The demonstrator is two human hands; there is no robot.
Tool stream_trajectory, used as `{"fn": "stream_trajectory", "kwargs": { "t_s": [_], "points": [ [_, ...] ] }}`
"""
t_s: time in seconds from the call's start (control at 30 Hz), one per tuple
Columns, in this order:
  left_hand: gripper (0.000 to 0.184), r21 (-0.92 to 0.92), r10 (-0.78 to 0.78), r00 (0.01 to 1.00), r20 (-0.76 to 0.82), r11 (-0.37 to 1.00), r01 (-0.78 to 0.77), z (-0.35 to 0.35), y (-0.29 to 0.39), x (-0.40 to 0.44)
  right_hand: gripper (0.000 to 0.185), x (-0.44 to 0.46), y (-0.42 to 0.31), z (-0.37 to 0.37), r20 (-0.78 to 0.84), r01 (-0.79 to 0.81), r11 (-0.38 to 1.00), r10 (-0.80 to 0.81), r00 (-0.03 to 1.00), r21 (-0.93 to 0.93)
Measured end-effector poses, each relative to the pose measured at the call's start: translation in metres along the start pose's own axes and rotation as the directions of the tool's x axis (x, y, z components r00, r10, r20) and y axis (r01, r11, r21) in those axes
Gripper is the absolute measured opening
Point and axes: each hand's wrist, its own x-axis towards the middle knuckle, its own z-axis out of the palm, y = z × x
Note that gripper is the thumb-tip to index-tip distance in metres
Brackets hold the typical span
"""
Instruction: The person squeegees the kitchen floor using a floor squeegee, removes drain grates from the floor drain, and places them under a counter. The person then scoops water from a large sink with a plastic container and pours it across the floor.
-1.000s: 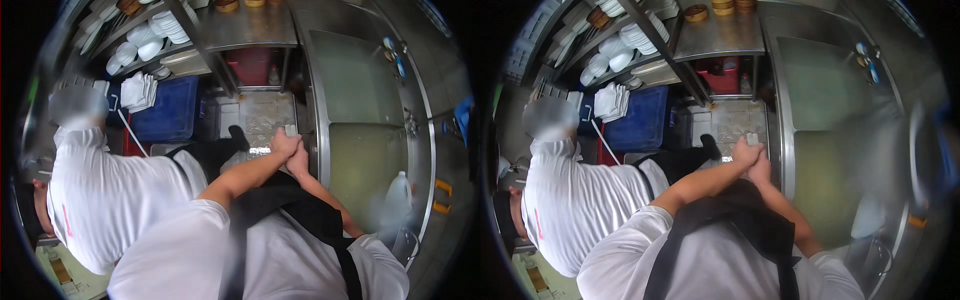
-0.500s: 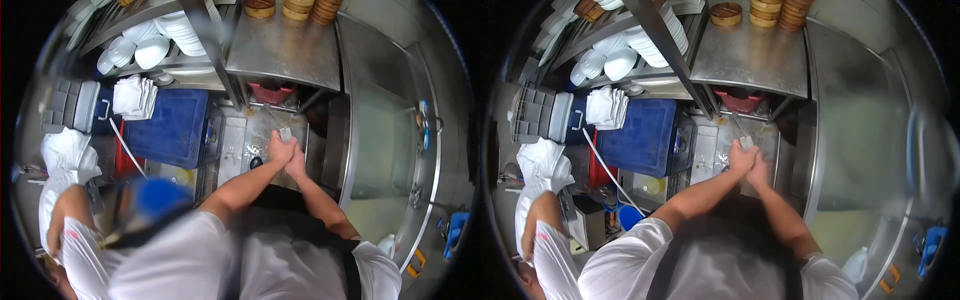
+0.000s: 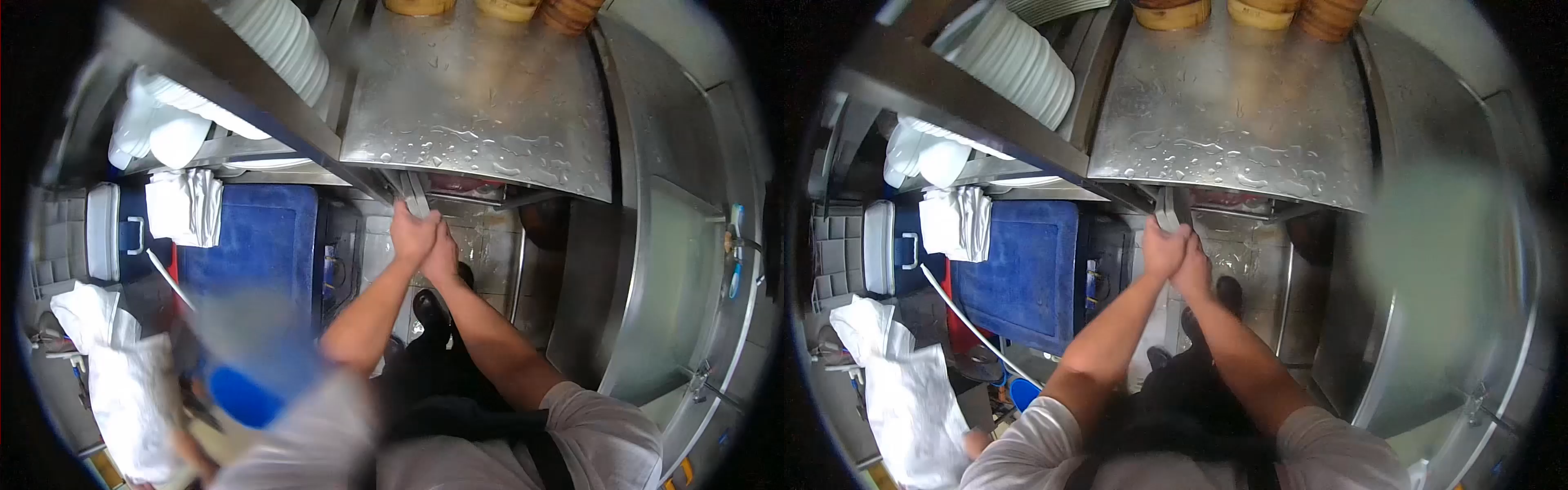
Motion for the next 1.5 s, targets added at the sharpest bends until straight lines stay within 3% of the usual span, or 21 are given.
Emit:
{"fn": "stream_trajectory", "kwargs": {
  "t_s": [0.13, 0.2, 0.27, 0.3, 0.33, 0.4, 0.43, 0.5, 0.53, 0.57, 0.63, 0.67, 0.73, 0.8, 0.9, 1.0, 1.07, 1.2, 1.27, 1.37, 1.5],
  "points": [
    [0.053, 0.043, -0.114, 0.975, 0.188, 0.993, 0.108, -0.005, -0.01, 0.07, 0.059, 0.046, -0.034, 0.036, 0.081, -0.17, 0.985, 0.168, 0.983, 0.029],
    [0.056, 0.024, 0.056, 0.985, 0.163, 0.998, -0.061, -0.004, -0.017, 0.091, 0.057, 0.058, -0.039, 0.054, -0.075, -0.122, 0.988, 0.129, 0.989, 0.092],
    [0.055, -0.056, -0.051, 0.955, 0.291, 0.996, 0.07, -0.007, -0.024, 0.105, 0.057, 0.066, -0.046, 0.054, -0.018, -0.169, 0.98, 0.172, 0.985, 0.105],
    [0.049, 0.14, 0.025, 0.984, 0.177, 0.989, -0.051, -0.001, -0.036, 0.109, 0.056, 0.068, -0.054, 0.051, 0.022, -0.192, 0.974, 0.191, 0.981, 0.119],
    [0.049, 0.148, 0.017, 0.984, 0.176, 0.988, -0.044, -0.006, -0.039, 0.104, 0.054, 0.067, -0.054, 0.049, -0.015, -0.159, 0.971, 0.165, 0.986, 0.18],
    [0.055, 0.005, -0.068, 0.976, 0.207, 0.998, 0.068, -0.015, -0.041, 0.084, 0.054, 0.063, -0.036, 0.052, 0.005, -0.134, 0.982, 0.135, 0.991, 0.135],
    [0.067, -0.314, -0.089, 0.985, 0.148, 0.94, 0.132, -0.018, -0.052, 0.062, 0.053, 0.06, -0.027, 0.052, 0.027, -0.1, 0.991, 0.098, 0.995, 0.086],
    [0.07, -0.356, -0.246, 0.967, 0.061, 0.9, 0.251, -0.018, -0.078, 0.015, 0.053, 0.051, -0.023, 0.039, 0.09, -0.163, 0.984, 0.156, 0.984, 0.073],
    [0.07, -0.539, -0.496, 0.804, 0.329, 0.6, 0.591, -0.021, -0.077, -0.001, 0.046, 0.046, -0.015, 0.039, 0.03, -0.109, 0.99, 0.106, 0.994, 0.087],
    [0.07, -0.552, -0.571, 0.537, 0.621, 0.167, 0.817, -0.021, -0.075, -0.014, 0.04, 0.041, -0.008, 0.041, -0.031, -0.054, 0.994, 0.058, 0.998, 0.098],
    [0.064, -0.525, -0.327, 0.464, 0.823, -0.13, 0.841, 0.014, -0.117, -0.021, 0.041, 0.033, -0.012, 0.036, -0.052, -0.053, 0.992, 0.059, 0.997, 0.111],
    [0.064, -0.532, -0.319, 0.472, 0.822, -0.133, 0.836, 0.039, -0.132, -0.011, 0.043, 0.032, -0.016, 0.033, -0.067, -0.076, 0.988, 0.085, 0.994, 0.131],
    [0.051, -0.778, 0.194, 0.775, 0.602, -0.075, 0.623, 0.078, -0.156, 0.009, 0.044, 0.038, -0.012, 0.035, -0.09, -0.049, 0.989, 0.062, 0.994, 0.139],
    [0.018, -0.874, 0.02, 0.938, 0.347, 0.37, 0.315, 0.048, -0.11, 0.013, 0.045, 0.043, -0.014, 0.036, -0.095, -0.026, 0.99, 0.039, 0.995, 0.137],
    [0.039, -0.762, -0.002, 0.815, 0.579, 0.354, 0.543, 0.061, -0.123, 0.021, 0.047, 0.046, -0.02, 0.04, -0.088, -0.106, 0.985, 0.119, 0.989, 0.138],
    [0.032, -0.9, 0.021, 0.901, 0.433, 0.061, 0.431, 0.084, -0.144, 0.045, 0.05, 0.055, -0.022, 0.057, -0.18, -0.01, 0.982, 0.044, 0.983, 0.186],
    [0.036, -0.85, 0.007, 0.853, 0.521, 0.099, 0.518, 0.102, -0.156, 0.078, 0.052, 0.074, -0.034, 0.075, -0.379, 0.113, 0.982, -0.048, 0.924, 0.153],
    [0.043, -0.78, -0.006, 0.792, 0.611, 0.166, 0.603, 0.113, -0.172, 0.126, 0.05, 0.122, -0.047, 0.078, -0.316, 0.098, 0.992, -0.068, 0.947, 0.081],
    [0.041, -0.794, 0.063, 0.792, 0.608, 0.085, 0.602, 0.11, -0.18, 0.121, 0.048, 0.136, -0.037, 0.083, -0.117, 0.087, 0.995, -0.082, 0.99, 0.038],
    [0.038, -0.8, 0.079, 0.796, 0.6, 0.024, 0.6, 0.109, -0.177, 0.126, 0.028, 0.131, -0.038, 0.088, -0.234, 0.132, 0.99, -0.118, 0.965, 0.046],
    [0.034, -0.811, -0.031, 0.812, 0.583, 0.044, 0.583, 0.118, -0.164, 0.154, 0.069, 0.098, -0.047, 0.062, -0.12, 0.097, 0.991, -0.086, 0.989, 0.094]
  ]
}}
